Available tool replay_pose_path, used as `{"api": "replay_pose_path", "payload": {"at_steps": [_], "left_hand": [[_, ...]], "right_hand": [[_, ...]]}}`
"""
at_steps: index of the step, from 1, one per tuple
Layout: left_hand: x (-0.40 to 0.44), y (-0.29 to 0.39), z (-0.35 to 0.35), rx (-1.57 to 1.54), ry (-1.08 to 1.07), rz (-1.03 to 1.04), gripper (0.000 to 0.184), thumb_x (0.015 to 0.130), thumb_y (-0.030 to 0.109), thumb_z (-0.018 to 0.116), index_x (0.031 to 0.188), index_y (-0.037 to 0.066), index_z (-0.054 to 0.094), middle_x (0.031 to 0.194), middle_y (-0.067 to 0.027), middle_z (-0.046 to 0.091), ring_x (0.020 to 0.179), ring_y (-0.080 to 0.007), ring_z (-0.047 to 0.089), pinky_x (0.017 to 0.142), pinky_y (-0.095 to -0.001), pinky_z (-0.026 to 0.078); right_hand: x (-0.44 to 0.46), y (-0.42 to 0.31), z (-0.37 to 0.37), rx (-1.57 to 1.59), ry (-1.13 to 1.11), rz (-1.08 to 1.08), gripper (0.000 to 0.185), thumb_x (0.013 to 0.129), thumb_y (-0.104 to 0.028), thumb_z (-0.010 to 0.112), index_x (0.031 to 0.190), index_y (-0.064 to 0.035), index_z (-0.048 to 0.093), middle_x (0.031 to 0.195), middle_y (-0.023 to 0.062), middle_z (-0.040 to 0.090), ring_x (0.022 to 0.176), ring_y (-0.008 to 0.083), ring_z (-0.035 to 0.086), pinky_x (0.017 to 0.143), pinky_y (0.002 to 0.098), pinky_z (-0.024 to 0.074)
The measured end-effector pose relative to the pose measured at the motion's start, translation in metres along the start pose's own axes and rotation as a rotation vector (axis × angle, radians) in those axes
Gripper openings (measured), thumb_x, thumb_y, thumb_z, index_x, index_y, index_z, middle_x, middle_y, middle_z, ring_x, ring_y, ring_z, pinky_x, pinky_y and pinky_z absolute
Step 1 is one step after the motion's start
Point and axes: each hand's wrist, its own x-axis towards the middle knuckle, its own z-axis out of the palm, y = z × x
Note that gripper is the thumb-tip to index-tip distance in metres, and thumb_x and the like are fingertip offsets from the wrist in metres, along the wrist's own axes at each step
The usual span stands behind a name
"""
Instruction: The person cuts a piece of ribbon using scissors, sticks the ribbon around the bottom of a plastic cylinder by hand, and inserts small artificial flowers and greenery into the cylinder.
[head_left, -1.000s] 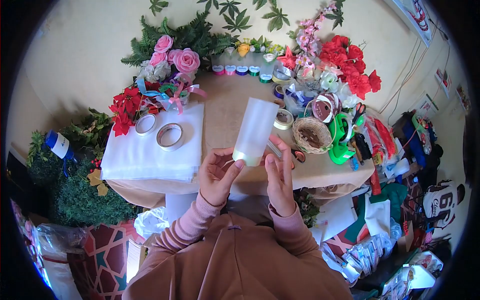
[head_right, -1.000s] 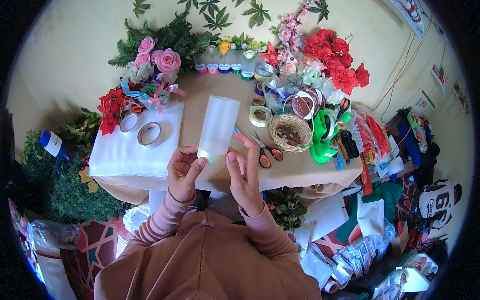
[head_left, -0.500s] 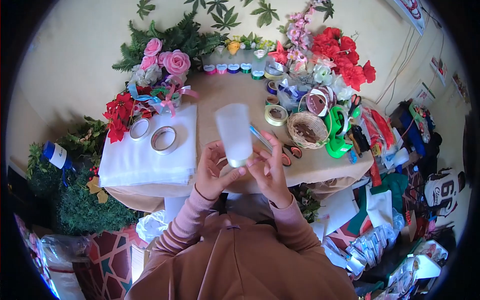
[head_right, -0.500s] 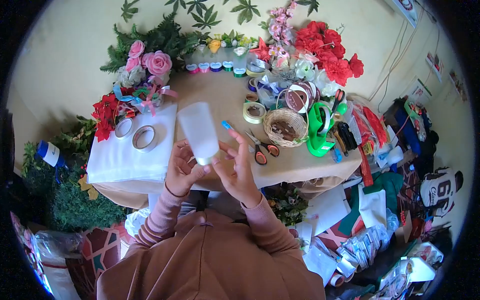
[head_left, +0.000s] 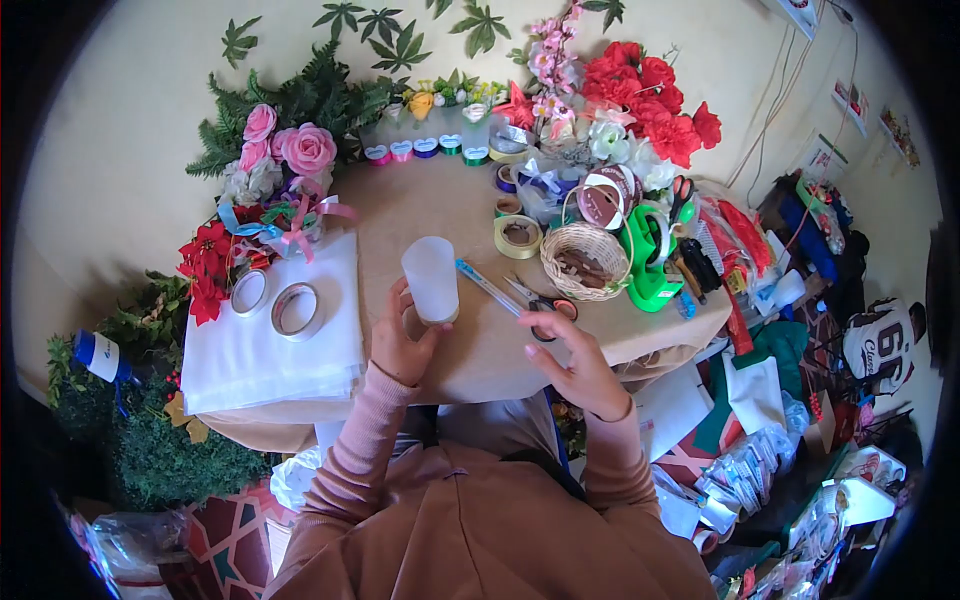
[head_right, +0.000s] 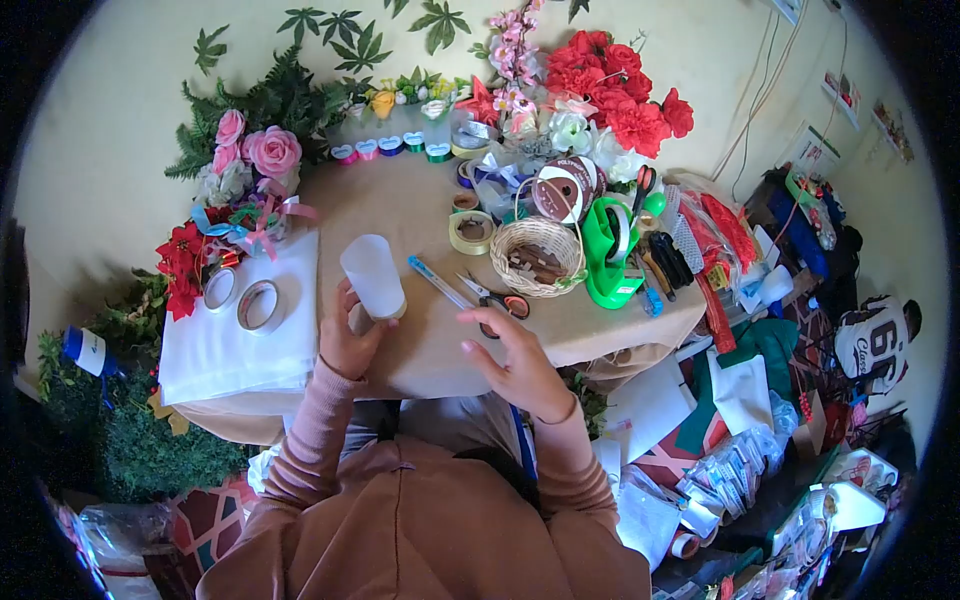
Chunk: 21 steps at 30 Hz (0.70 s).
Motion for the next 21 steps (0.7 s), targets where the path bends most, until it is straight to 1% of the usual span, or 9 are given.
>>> {"api": "replay_pose_path", "payload": {"at_steps": [1,3,4,8,11,13,14,16,21], "left_hand": [[0.003,-0.002,0.004,0.018,0.006,-0.001,0.064,0.065,0.011,0.075,0.12,0.001,0.042,0.106,-0.0186,0.059,0.099,-0.0304,0.058,0.083,-0.0348,0.046],[0.008,-0.011,0.012,0.032,0.012,0.0,0.064,0.065,0.012,0.075,0.119,0.001,0.043,0.105,-0.019,0.059,0.098,-0.0322,0.058,0.082,-0.0352,0.047],[0.008,-0.017,0.016,0.05,0.002,0.028,0.063,0.064,0.012,0.075,0.118,0.001,0.044,0.104,-0.0185,0.059,0.097,-0.0323,0.058,0.082,-0.0355,0.047],[0.006,-0.026,0.018,0.156,-0.025,0.041,0.061,0.063,0.01,0.075,0.116,0.0,0.046,0.102,-0.0179,0.059,0.093,-0.033,0.058,0.081,-0.0364,0.047],[0.006,-0.021,0.015,0.137,-0.039,0.039,0.061,0.064,0.01,0.075,0.116,0.0,0.045,0.103,-0.0185,0.058,0.093,-0.0332,0.058,0.081,-0.0366,0.047],[0.006,-0.021,0.014,0.126,-0.046,0.047,0.062,0.064,0.01,0.075,0.117,0.0,0.044,0.104,-0.019,0.058,0.094,-0.0336,0.058,0.081,-0.0364,0.047],[0.006,-0.021,0.014,0.116,-0.05,0.053,0.064,0.064,0.011,0.075,0.117,-0.001,0.043,0.105,-0.0194,0.057,0.094,-0.0341,0.058,0.082,-0.0362,0.047],[0.005,-0.021,0.014,0.114,-0.045,0.045,0.066,0.063,0.011,0.076,0.119,-0.001,0.042,0.106,-0.02,0.057,0.096,-0.0344,0.057,0.083,-0.0362,0.046],[0.007,-0.015,0.012,0.09,-0.079,0.011,0.074,0.062,0.012,0.077,0.122,-0.003,0.036,0.114,-0.022,0.053,0.104,-0.0354,0.054,0.089,-0.037,0.044]], "right_hand": [[-0.002,0.004,-0.005,-0.003,0.002,0.001,0.025,0.083,-0.005,0.058,0.108,-0.0011,0.055,0.107,0.0088,0.06,0.108,0.0166,0.052,0.093,0.0297,0.0365],[-0.005,0.012,-0.013,-0.074,0.056,-0.126,0.025,0.083,-0.005,0.059,0.107,-0.0027,0.055,0.093,0.0096,0.06,0.085,0.019,0.057,0.087,0.0305,0.0414],[-0.007,0.014,-0.015,0.03,0.067,-0.057,0.023,0.083,-0.003,0.058,0.105,-0.0023,0.056,0.094,0.0097,0.062,0.087,0.0178,0.058,0.087,0.03,0.0419],[0.001,0.007,-0.024,0.021,0.053,-0.049,0.019,0.084,-0.004,0.058,0.103,-0.0021,0.058,0.1,0.0109,0.062,0.092,0.0174,0.058,0.088,0.0296,0.0417],[0.016,-0.005,-0.032,0.022,0.027,0.006,0.017,0.084,-0.006,0.058,0.101,-0.0019,0.059,0.104,0.0115,0.062,0.095,0.0186,0.059,0.088,0.03,0.0418],[0.028,-0.015,-0.049,-0.13,0.088,-0.165,0.015,0.085,-0.006,0.057,0.099,-0.0021,0.06,0.102,0.0104,0.063,0.095,0.0177,0.058,0.086,0.0286,0.0418],[0.035,-0.022,-0.058,-0.131,0.09,-0.167,0.015,0.085,-0.006,0.057,0.099,-0.0021,0.06,0.102,0.0104,0.063,0.095,0.0177,0.058,0.086,0.0286,0.0418],[0.047,-0.037,-0.074,-0.041,0.321,-0.167,0.013,0.086,-0.005,0.056,0.097,-0.0007,0.06,0.097,0.0075,0.063,0.091,0.0141,0.057,0.083,0.0255,0.0413],[0.069,-0.049,-0.082,-0.022,0.406,-0.169,0.011,0.087,-0.003,0.053,0.096,0.0018,0.058,0.084,0.0023,0.058,0.077,0.0076,0.051,0.074,0.022,0.04]]}}
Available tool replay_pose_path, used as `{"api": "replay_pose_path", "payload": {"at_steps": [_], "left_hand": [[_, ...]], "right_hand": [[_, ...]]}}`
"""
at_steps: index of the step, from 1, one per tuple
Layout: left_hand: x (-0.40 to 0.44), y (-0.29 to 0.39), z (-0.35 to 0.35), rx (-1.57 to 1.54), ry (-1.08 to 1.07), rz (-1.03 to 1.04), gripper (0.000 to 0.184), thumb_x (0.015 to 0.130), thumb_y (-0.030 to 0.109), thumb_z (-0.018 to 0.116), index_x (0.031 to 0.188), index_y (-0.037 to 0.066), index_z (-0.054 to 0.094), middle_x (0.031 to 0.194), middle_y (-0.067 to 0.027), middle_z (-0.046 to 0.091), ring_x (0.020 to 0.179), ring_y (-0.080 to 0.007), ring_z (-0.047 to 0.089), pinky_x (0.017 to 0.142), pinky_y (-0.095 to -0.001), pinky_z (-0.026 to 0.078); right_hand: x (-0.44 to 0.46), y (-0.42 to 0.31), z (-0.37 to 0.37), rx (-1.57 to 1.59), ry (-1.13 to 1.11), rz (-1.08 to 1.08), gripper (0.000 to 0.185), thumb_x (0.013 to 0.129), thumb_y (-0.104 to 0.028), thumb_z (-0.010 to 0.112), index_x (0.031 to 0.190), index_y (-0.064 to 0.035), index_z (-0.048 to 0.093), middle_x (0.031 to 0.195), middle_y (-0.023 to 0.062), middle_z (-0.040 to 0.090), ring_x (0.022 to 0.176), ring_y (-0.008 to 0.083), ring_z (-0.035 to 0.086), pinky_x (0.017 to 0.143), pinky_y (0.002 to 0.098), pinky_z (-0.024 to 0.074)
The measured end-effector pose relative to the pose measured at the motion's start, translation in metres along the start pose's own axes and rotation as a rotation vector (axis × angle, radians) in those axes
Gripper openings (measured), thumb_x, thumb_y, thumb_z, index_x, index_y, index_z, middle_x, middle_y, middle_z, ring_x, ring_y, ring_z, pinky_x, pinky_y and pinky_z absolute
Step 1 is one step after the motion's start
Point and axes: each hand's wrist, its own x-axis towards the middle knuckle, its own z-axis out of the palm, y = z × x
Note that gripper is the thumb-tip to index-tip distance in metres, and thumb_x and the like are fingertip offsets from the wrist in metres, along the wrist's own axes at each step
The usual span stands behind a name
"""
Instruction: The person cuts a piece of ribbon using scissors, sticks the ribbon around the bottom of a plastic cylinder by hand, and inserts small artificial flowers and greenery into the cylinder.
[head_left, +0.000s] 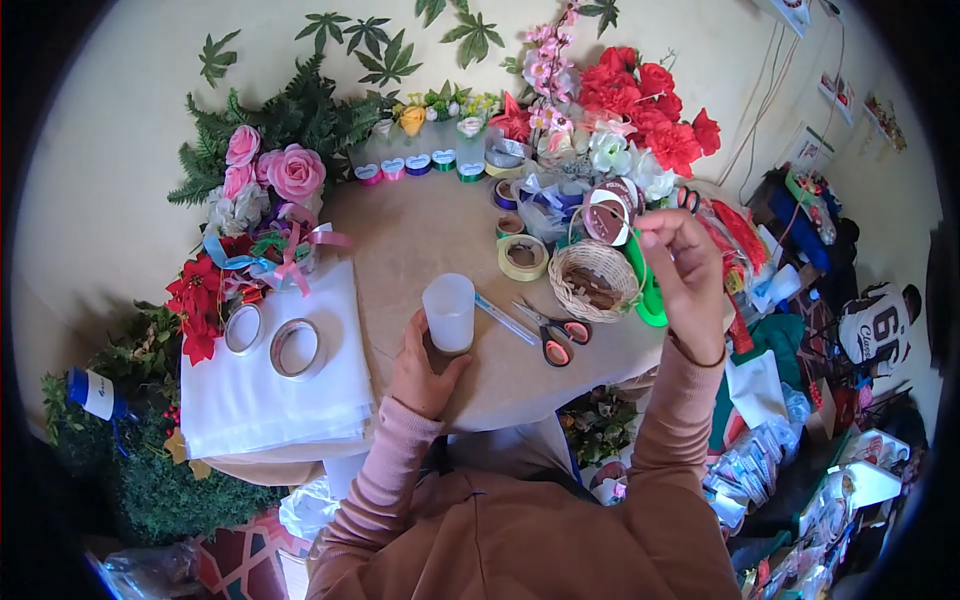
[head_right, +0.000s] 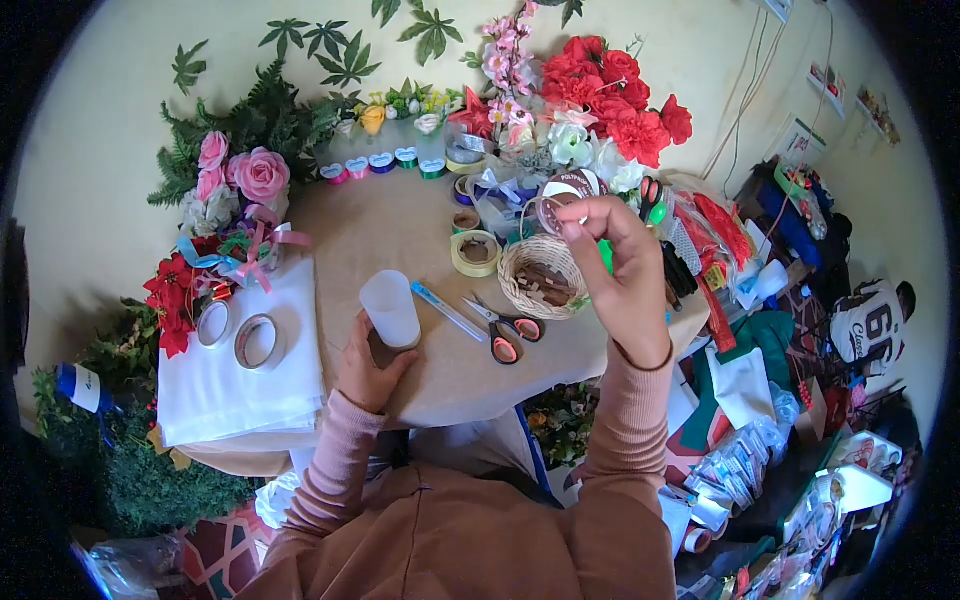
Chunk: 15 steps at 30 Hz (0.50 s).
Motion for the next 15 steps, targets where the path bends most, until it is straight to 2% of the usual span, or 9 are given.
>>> {"api": "replay_pose_path", "payload": {"at_steps": [2,3,4,6,7,10,12,14,15], "left_hand": [[0.0,-0.003,0.001,0.034,0.001,0.014,0.078,0.062,0.012,0.078,0.125,-0.003,0.034,0.119,-0.0224,0.049,0.108,-0.036,0.051,0.092,-0.0383,0.041],[0.0,-0.004,0.002,0.032,-0.008,0.016,0.078,0.062,0.012,0.078,0.125,-0.003,0.034,0.119,-0.0224,0.049,0.108,-0.036,0.051,0.092,-0.0383,0.041],[-0.001,-0.004,0.002,0.027,0.007,0.018,0.079,0.062,0.013,0.078,0.126,-0.004,0.033,0.12,-0.0224,0.048,0.109,-0.036,0.05,0.093,-0.0384,0.041],[-0.002,-0.004,0.003,0.024,0.007,0.02,0.081,0.063,0.014,0.078,0.126,-0.004,0.032,0.121,-0.0224,0.047,0.11,-0.036,0.049,0.094,-0.0385,0.04],[-0.001,-0.005,0.002,0.003,0.014,0.037,0.081,0.063,0.014,0.078,0.127,-0.004,0.032,0.121,-0.0223,0.048,0.11,-0.0356,0.049,0.094,-0.0383,0.04],[-0.002,-0.007,0.002,-0.01,0.002,0.051,0.08,0.065,0.015,0.077,0.127,-0.004,0.031,0.12,-0.0218,0.048,0.111,-0.0346,0.049,0.095,-0.0376,0.038],[-0.002,-0.008,0.002,-0.001,-0.028,0.042,0.08,0.065,0.016,0.077,0.127,-0.004,0.032,0.121,-0.0215,0.048,0.112,-0.0338,0.049,0.095,-0.037,0.038],[-0.002,-0.009,0.003,-0.024,0.008,0.051,0.08,0.066,0.016,0.077,0.128,-0.004,0.031,0.121,-0.02,0.047,0.112,-0.0324,0.048,0.096,-0.0364,0.037],[-0.002,-0.011,0.004,-0.038,0.017,0.062,0.08,0.066,0.016,0.077,0.128,-0.004,0.031,0.122,-0.0191,0.046,0.114,-0.0313,0.046,0.097,-0.0358,0.036]], "right_hand": [[0.001,0.001,0.007,-0.016,0.0,0.046,0.014,0.088,-0.001,0.05,0.101,0.0002,0.055,0.082,0.0015,0.057,0.075,0.0073,0.05,0.073,0.022,0.0398],[0.0,0.005,0.01,-0.009,-0.019,0.026,0.024,0.085,0.002,0.05,0.108,-0.0022,0.052,0.089,0.0022,0.055,0.08,0.0083,0.049,0.074,0.0226,0.0394],[-0.002,0.005,0.012,-0.014,-0.011,0.032,0.024,0.085,0.002,0.05,0.108,-0.0022,0.052,0.089,0.0022,0.055,0.08,0.0083,0.049,0.074,0.0226,0.0394],[-0.008,0.004,0.014,-0.296,0.033,-0.16,0.035,0.08,0.006,0.053,0.113,-0.0042,0.05,0.097,0.003,0.052,0.086,0.0098,0.047,0.075,0.0235,0.0389],[-0.011,0.008,0.008,-0.315,0.029,-0.174,0.044,0.074,0.009,0.054,0.115,-0.0058,0.049,0.101,0.0034,0.049,0.09,0.011,0.045,0.075,0.0243,0.0386],[-0.027,0.014,-0.012,-0.196,0.065,-0.058,0.04,0.076,0.007,0.056,0.114,-0.0047,0.049,0.092,0.0015,0.049,0.083,0.0099,0.046,0.074,0.0226,0.0381],[-0.039,-0.002,-0.028,-0.111,0.113,0.171,0.024,0.083,-0.002,0.058,0.106,-0.0004,0.054,0.077,-0.0019,0.051,0.072,0.0076,0.046,0.071,0.0191,0.0372],[-0.052,0.002,-0.053,-0.176,0.126,0.201,0.018,0.082,-0.001,0.058,0.1,-0.0009,0.058,0.081,0.0009,0.055,0.074,0.0093,0.047,0.071,0.0216,0.0381],[-0.06,0.002,-0.069,-0.342,0.069,0.2,0.017,0.081,-0.001,0.058,0.098,-0.0013,0.059,0.083,0.0024,0.056,0.076,0.0112,0.049,0.072,0.0233,0.0389]]}}
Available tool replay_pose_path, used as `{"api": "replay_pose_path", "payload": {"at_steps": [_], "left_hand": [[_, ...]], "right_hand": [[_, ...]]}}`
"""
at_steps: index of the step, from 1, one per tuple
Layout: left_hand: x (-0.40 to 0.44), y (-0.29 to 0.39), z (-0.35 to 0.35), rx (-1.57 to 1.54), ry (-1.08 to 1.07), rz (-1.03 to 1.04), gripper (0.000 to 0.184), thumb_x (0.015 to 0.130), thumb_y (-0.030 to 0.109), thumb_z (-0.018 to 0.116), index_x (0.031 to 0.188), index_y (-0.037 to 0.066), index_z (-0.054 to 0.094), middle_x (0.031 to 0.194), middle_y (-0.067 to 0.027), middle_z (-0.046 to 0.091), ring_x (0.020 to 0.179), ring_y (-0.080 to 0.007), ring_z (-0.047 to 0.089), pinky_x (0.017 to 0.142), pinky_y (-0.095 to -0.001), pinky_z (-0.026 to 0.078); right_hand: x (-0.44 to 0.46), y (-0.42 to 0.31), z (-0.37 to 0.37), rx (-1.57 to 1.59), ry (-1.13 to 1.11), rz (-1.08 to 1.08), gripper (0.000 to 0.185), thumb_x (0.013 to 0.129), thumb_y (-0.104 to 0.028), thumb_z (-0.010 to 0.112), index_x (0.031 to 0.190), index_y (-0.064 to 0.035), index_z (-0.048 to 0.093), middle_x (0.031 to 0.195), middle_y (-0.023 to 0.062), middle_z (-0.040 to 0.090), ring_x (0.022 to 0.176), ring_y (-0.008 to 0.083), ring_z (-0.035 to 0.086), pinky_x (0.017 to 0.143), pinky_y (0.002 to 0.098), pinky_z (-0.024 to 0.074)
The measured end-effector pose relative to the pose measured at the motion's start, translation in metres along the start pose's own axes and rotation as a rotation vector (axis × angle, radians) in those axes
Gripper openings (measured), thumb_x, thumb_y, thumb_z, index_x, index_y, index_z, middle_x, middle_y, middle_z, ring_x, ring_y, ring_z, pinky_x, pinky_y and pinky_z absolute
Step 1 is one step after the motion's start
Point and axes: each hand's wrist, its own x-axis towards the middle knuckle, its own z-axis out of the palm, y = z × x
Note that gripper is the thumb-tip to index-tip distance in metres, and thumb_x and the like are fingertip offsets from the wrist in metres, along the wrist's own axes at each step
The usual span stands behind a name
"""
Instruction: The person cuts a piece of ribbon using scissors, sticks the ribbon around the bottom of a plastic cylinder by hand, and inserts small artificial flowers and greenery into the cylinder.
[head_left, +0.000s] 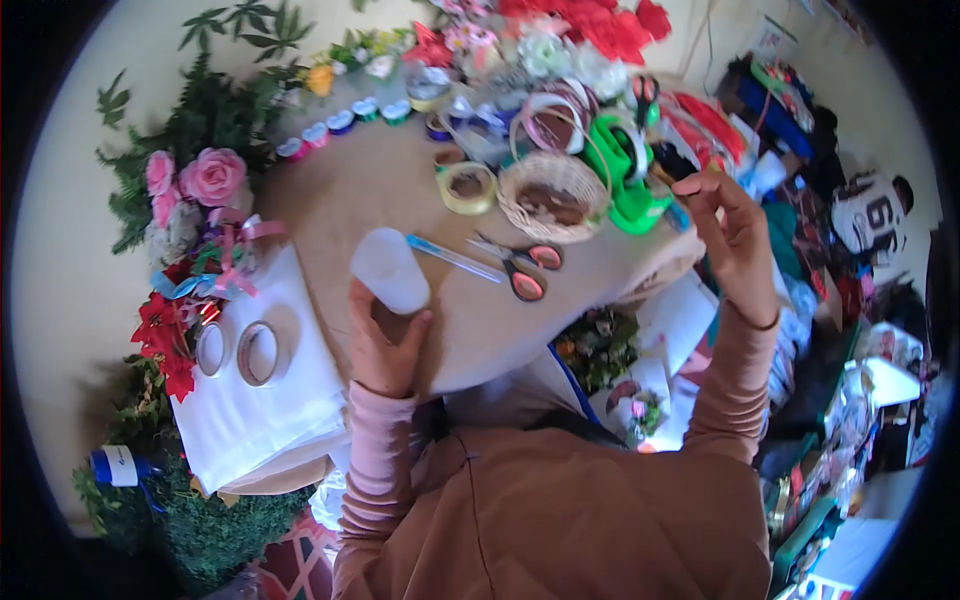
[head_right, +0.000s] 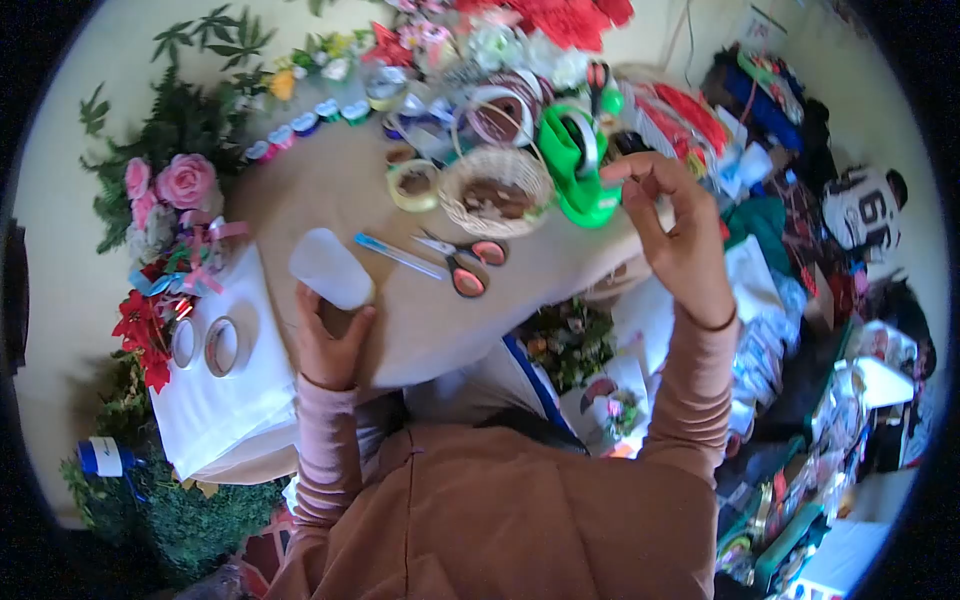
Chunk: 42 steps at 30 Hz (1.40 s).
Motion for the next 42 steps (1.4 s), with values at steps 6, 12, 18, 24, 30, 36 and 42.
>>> {"api": "replay_pose_path", "payload": {"at_steps": [6,12,18,24,30,36,42], "left_hand": [[-0.001,-0.002,0.001,0.141,0.013,0.019,0.091,0.064,0.019,0.08,0.131,-0.006,0.024,0.125,-0.0207,0.043,0.119,-0.0277,0.041,0.102,-0.035,0.031],[0.005,0.003,-0.001,-0.112,-0.091,-0.03,0.09,0.065,-0.001,0.075,0.133,-0.001,0.016,0.126,-0.0178,0.044,0.117,-0.0269,0.043,0.101,-0.037,0.031],[0.002,0.002,-0.002,-0.307,-0.056,-0.101,0.093,0.064,-0.003,0.075,0.135,0.002,0.013,0.13,-0.0183,0.039,0.122,-0.0285,0.038,0.105,-0.0387,0.026],[0.002,0.002,-0.005,-0.194,-0.055,-0.144,0.093,0.064,-0.004,0.074,0.136,0.004,0.017,0.131,-0.0215,0.037,0.124,-0.0291,0.036,0.107,-0.0397,0.023],[0.004,-0.002,-0.009,-0.15,-0.02,-0.191,0.088,0.068,-0.006,0.071,0.137,0.005,0.018,0.13,-0.0218,0.039,0.125,-0.0289,0.035,0.106,-0.0387,0.024],[0.006,-0.003,-0.006,-0.125,-0.034,-0.175,0.084,0.071,-0.005,0.07,0.137,0.005,0.019,0.13,-0.0212,0.039,0.124,-0.0278,0.036,0.106,-0.0378,0.025],[0.006,-0.004,-0.007,-0.104,-0.054,-0.138,0.081,0.073,-0.002,0.069,0.137,0.005,0.019,0.13,-0.0212,0.038,0.124,-0.0275,0.036,0.105,-0.0373,0.025]], "right_hand": [[-0.053,0.047,-0.074,-0.28,-0.441,0.175,0.024,0.082,-0.021,0.06,0.097,-0.0023,0.06,0.088,0.009,0.06,0.079,0.0181,0.056,0.074,0.0299,0.0431],[-0.118,0.172,-0.109,-0.356,-0.46,0.831,0.033,0.083,-0.032,0.058,0.074,-0.0021,0.067,0.062,0.0101,0.063,0.063,0.022,0.061,0.06,0.0329,0.0469],[-0.264,0.42,-0.082,-0.866,-0.498,1.061,0.021,0.074,-0.016,0.056,0.084,-0.0013,0.068,0.082,0.016,0.066,0.078,0.0279,0.065,0.069,0.0375,0.0513],[-0.363,0.43,-0.023,-0.441,-0.759,1.505,0.017,0.079,-0.014,0.057,0.085,-0.0018,0.068,0.081,0.0109,0.067,0.069,0.0216,0.064,0.061,0.0354,0.051],[-0.377,0.442,0.011,-0.381,-0.818,1.513,0.017,0.076,-0.012,0.058,0.085,-0.0021,0.068,0.086,0.0096,0.067,0.072,0.021,0.064,0.064,0.0357,0.0511],[-0.365,0.371,0.071,-0.302,-0.829,1.476,0.017,0.076,-0.011,0.057,0.085,-0.0024,0.068,0.085,0.0093,0.067,0.072,0.0204,0.064,0.064,0.0348,0.051],[-0.349,0.357,0.053,-0.25,-0.87,1.409,0.017,0.076,-0.01,0.057,0.085,-0.0027,0.069,0.085,0.0089,0.067,0.071,0.0197,0.064,0.064,0.0338,0.0509]]}}
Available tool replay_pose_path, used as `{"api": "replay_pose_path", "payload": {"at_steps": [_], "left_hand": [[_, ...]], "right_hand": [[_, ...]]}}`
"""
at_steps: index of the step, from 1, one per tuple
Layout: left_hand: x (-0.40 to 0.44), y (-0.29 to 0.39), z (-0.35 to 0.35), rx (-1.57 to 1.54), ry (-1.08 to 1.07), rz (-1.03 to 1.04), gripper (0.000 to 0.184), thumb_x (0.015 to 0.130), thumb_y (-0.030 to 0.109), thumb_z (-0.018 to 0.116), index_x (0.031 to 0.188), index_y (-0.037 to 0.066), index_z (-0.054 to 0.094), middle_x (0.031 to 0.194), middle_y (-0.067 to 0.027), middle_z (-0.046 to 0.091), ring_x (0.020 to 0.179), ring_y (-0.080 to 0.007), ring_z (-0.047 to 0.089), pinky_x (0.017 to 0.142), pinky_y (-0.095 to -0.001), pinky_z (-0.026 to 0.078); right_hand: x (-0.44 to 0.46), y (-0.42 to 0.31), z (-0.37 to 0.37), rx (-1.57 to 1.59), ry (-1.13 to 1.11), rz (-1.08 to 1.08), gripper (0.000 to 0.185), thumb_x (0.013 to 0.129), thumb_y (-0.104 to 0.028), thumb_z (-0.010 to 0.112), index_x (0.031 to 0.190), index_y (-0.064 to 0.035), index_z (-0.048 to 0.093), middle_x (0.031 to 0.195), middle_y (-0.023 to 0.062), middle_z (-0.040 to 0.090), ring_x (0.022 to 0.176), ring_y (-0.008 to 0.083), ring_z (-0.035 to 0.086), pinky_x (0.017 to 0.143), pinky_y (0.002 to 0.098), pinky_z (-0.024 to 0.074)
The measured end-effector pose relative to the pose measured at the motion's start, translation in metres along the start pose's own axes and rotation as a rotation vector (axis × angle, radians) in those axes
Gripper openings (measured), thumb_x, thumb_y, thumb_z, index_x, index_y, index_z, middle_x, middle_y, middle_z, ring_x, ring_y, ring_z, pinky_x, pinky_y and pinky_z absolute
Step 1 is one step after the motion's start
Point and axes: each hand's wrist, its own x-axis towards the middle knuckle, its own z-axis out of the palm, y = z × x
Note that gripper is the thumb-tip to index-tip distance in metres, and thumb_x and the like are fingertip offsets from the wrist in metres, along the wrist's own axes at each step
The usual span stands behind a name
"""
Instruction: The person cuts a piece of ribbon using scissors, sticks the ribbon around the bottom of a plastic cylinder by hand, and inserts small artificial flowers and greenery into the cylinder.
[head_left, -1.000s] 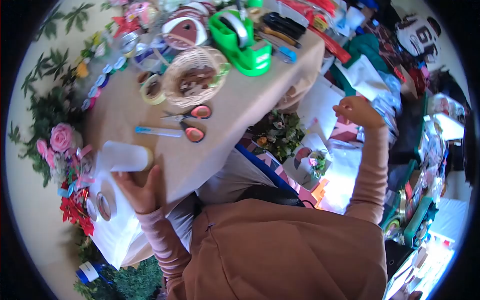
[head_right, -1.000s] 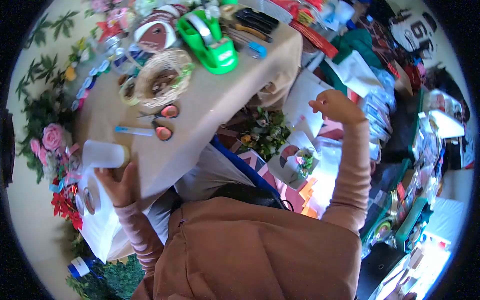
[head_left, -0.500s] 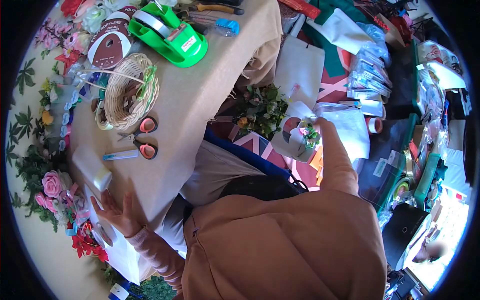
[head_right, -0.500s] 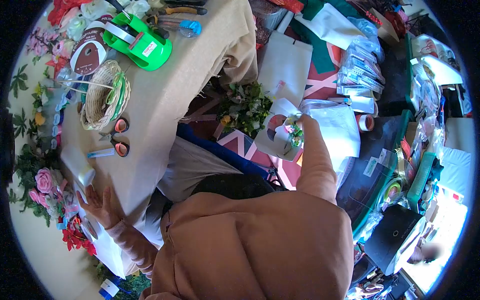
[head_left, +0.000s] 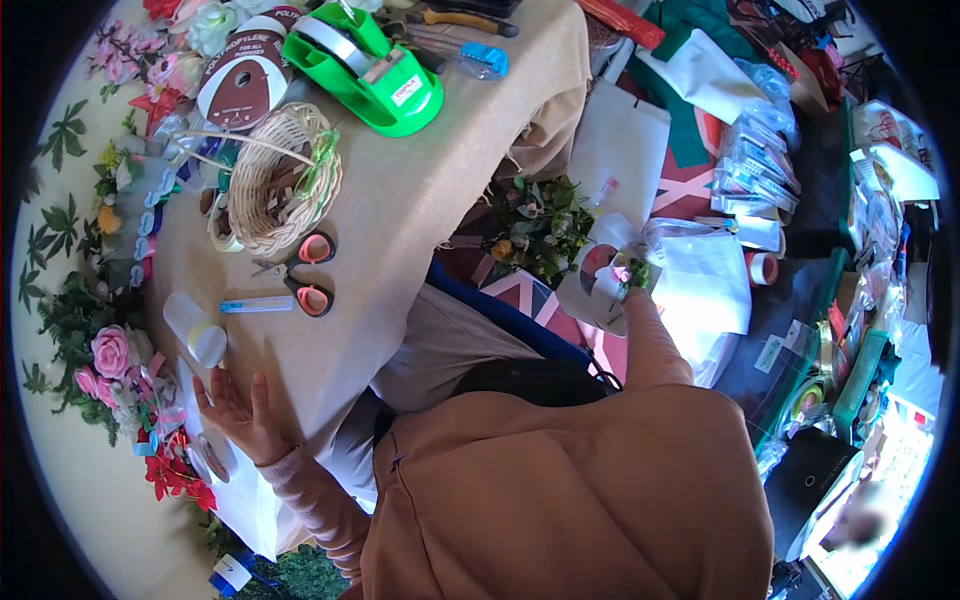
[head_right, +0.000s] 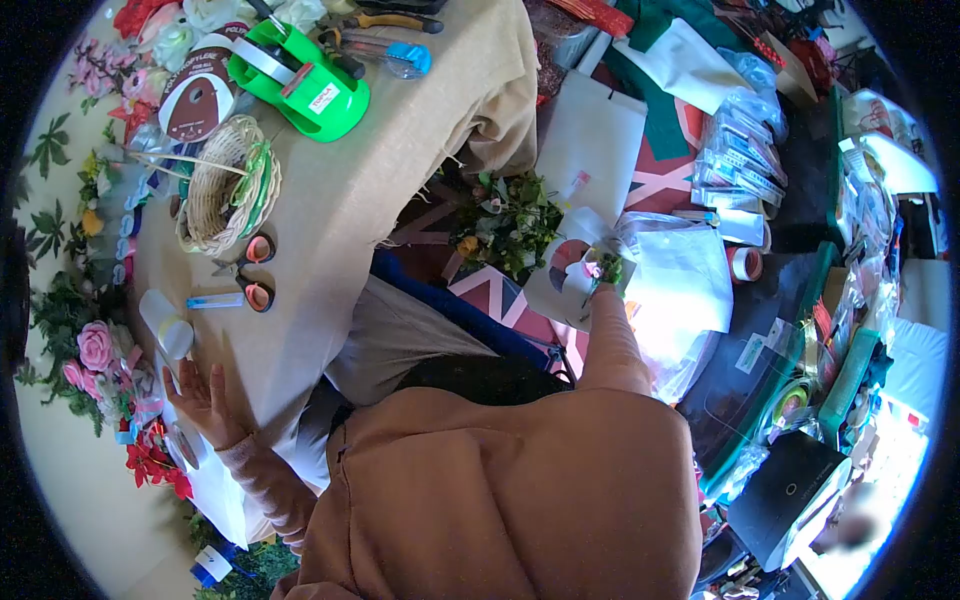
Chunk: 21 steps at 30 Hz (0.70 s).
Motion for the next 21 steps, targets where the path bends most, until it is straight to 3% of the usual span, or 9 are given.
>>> {"api": "replay_pose_path", "payload": {"at_steps": [12,17,19,20,21], "left_hand": [[-0.002,0.002,0.001,-0.041,0.071,-0.021,0.081,0.073,-0.002,0.069,0.136,0.006,0.02,0.131,-0.0203,0.035,0.123,-0.0299,0.035,0.103,-0.0381,0.029],[-0.002,0.001,0.0,-0.111,0.13,0.023,0.081,0.074,0.007,0.071,0.137,0.009,0.02,0.132,-0.0183,0.034,0.119,-0.0302,0.039,0.099,-0.0402,0.034],[-0.002,0.001,0.0,-0.09,0.164,0.087,0.079,0.074,0.009,0.071,0.136,0.008,0.022,0.131,-0.0176,0.035,0.117,-0.0293,0.041,0.097,-0.0398,0.035],[-0.002,0.002,-0.001,-0.065,0.19,0.148,0.078,0.074,0.012,0.071,0.135,0.006,0.023,0.13,-0.0169,0.036,0.115,-0.0284,0.043,0.095,-0.0393,0.037],[-0.003,0.005,-0.001,-0.068,0.202,0.154,0.078,0.074,0.012,0.071,0.135,0.006,0.023,0.13,-0.0169,0.036,0.115,-0.0284,0.043,0.095,-0.0393,0.037]], "right_hand": [[-0.027,-0.022,-0.077,-0.005,-0.074,-0.081,0.017,0.076,-0.008,0.056,0.086,-0.0034,0.069,0.084,0.0081,0.067,0.071,0.0184,0.063,0.063,0.0319,0.0507],[-0.048,-0.007,-0.1,0.0,-0.097,-0.129,0.017,0.076,-0.007,0.055,0.086,-0.0036,0.069,0.083,0.0078,0.067,0.071,0.0178,0.063,0.063,0.0312,0.0507],[-0.086,-0.034,-0.127,0.167,-0.064,-0.347,0.022,0.074,0.001,0.052,0.089,-0.0012,0.068,0.08,0.0073,0.067,0.069,0.0118,0.059,0.066,0.0259,0.0496],[-0.101,-0.048,-0.137,0.16,-0.06,-0.354,0.022,0.074,0.001,0.052,0.089,-0.0012,0.068,0.08,0.0073,0.067,0.069,0.0118,0.059,0.066,0.0259,0.0496],[-0.114,-0.062,-0.146,0.165,-0.113,-0.501,0.023,0.074,0.001,0.052,0.09,-0.0011,0.068,0.081,0.0066,0.067,0.072,0.0117,0.059,0.068,0.0256,0.0491]]}}
